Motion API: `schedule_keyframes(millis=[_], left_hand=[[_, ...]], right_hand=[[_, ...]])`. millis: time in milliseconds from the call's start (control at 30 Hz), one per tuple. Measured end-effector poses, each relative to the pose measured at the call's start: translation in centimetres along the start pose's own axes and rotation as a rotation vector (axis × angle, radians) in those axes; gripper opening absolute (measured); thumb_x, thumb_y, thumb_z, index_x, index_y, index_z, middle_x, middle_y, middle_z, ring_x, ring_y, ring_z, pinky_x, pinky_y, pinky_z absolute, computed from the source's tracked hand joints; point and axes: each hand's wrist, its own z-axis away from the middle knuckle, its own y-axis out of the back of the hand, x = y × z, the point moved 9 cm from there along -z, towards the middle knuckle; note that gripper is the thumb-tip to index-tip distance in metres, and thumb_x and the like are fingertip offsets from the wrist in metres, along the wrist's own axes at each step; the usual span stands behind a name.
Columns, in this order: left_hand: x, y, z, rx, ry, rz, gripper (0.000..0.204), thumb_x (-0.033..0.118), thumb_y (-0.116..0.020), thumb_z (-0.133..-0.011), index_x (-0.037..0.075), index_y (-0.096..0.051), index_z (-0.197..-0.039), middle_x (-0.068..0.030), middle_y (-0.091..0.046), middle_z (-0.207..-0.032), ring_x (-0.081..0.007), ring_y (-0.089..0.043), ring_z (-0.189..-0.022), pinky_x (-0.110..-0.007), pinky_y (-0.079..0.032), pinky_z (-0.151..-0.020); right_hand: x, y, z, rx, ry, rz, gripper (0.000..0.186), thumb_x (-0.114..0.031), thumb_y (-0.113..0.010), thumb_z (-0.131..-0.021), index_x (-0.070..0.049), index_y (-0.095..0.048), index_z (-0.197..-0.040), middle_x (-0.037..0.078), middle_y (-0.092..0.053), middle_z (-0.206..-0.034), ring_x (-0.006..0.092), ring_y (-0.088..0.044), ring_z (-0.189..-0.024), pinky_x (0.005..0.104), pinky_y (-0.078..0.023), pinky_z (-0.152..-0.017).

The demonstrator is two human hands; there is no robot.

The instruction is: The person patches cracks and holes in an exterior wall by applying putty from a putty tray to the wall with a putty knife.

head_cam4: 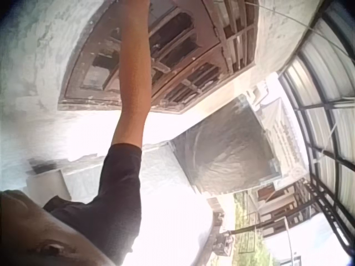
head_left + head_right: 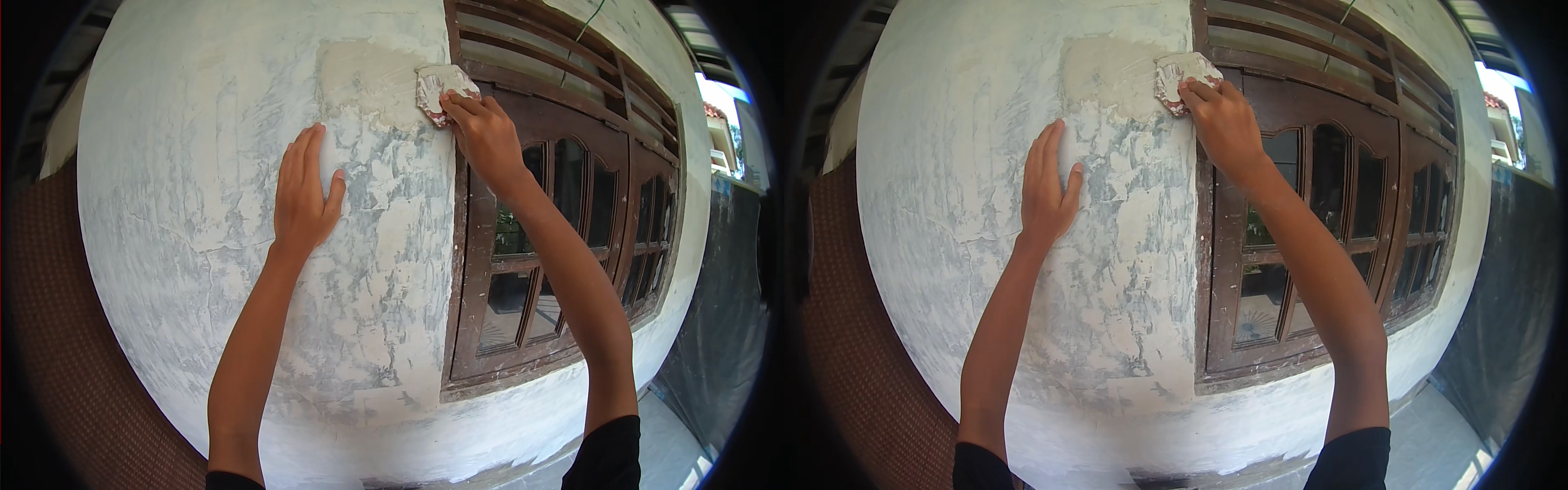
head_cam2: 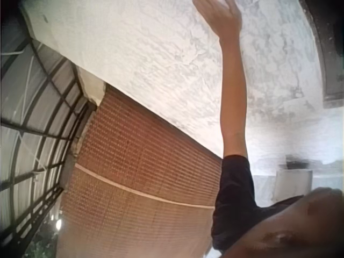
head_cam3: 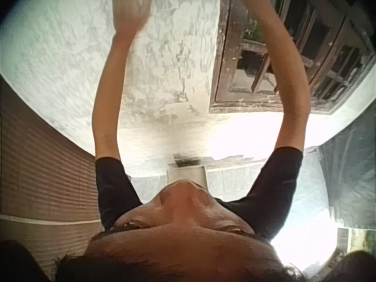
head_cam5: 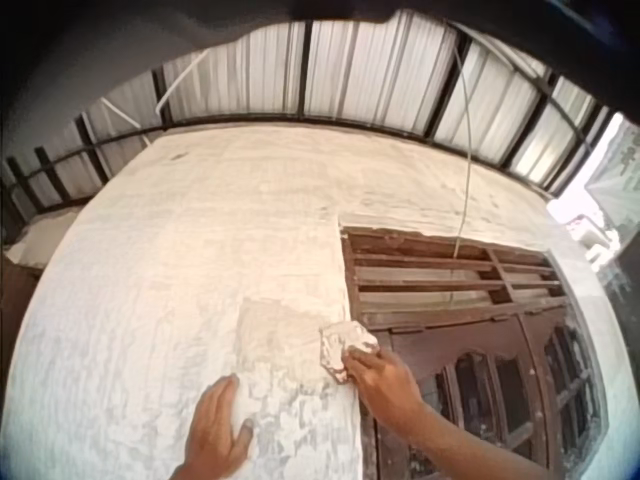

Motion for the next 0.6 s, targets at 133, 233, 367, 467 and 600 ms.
schedule_keyframes(millis=[133,233,367,467,600], left_hand=[[-0.1,0.0,0.0,-0.008,0.003,0.004,0.063,0.013,-0.059,-0.091,-0.001,-0.037,-0.149,-0.0185,-0.045,-0.149,-0.0355,-0.042,-0.138,-0.048,-0.030,-0.118],[0.0,0.0,0.0,-0.002,-0.006,-0.002,0.063,0.012,-0.059,-0.091,-0.001,-0.037,-0.149,-0.0184,-0.044,-0.149,-0.0353,-0.042,-0.138,-0.048,-0.030,-0.118],[-0.1,0.0,0.1,0.005,-0.017,-0.019,0.063,0.012,-0.059,-0.091,-0.001,-0.037,-0.149,-0.0185,-0.044,-0.149,-0.0351,-0.041,-0.139,-0.048,-0.030,-0.119],[-0.1,0.0,0.1,-0.004,-0.012,-0.011,0.063,0.012,-0.059,-0.091,-0.001,-0.037,-0.148,-0.0188,-0.045,-0.149,-0.0352,-0.041,-0.139,-0.048,-0.030,-0.118],[-0.2,0.3,0.1,-0.020,-0.023,0.029,0.062,0.012,-0.059,-0.091,-0.001,-0.038,-0.148,-0.0188,-0.045,-0.148,-0.0352,-0.042,-0.138,-0.047,-0.031,-0.118]], right_hand=[[-0.5,0.1,0.5,-0.019,0.029,0.036,0.031,-0.001,-0.066,-0.078,-0.001,-0.070,-0.108,0.009,-0.071,-0.108,0.0283,-0.066,-0.085,0.0360,-0.056,-0.079],[-1.0,0.6,0.9,0.004,0.049,0.051,0.029,-0.002,-0.066,-0.078,0.000,-0.070,-0.107,0.008,-0.071,-0.104,0.0277,-0.066,-0.085,0.0360,-0.056,-0.079],[-1.7,1.0,1.6,-0.079,0.047,0.068,0.028,-0.002,-0.065,-0.078,0.000,-0.070,-0.106,0.008,-0.070,-0.104,0.0272,-0.066,-0.085,0.0357,-0.055,-0.078],[-2.4,1.8,3.2,-0.135,0.038,0.059,0.029,-0.002,-0.065,-0.078,0.000,-0.070,-0.107,0.008,-0.069,-0.105,0.0267,-0.065,-0.086,0.0356,-0.054,-0.078],[-3.9,3.8,5.1,-0.205,0.035,-0.004,0.034,-0.001,-0.067,-0.076,0.000,-0.068,-0.110,0.008,-0.068,-0.104,0.0255,-0.064,-0.086,0.0367,-0.053,-0.077]])
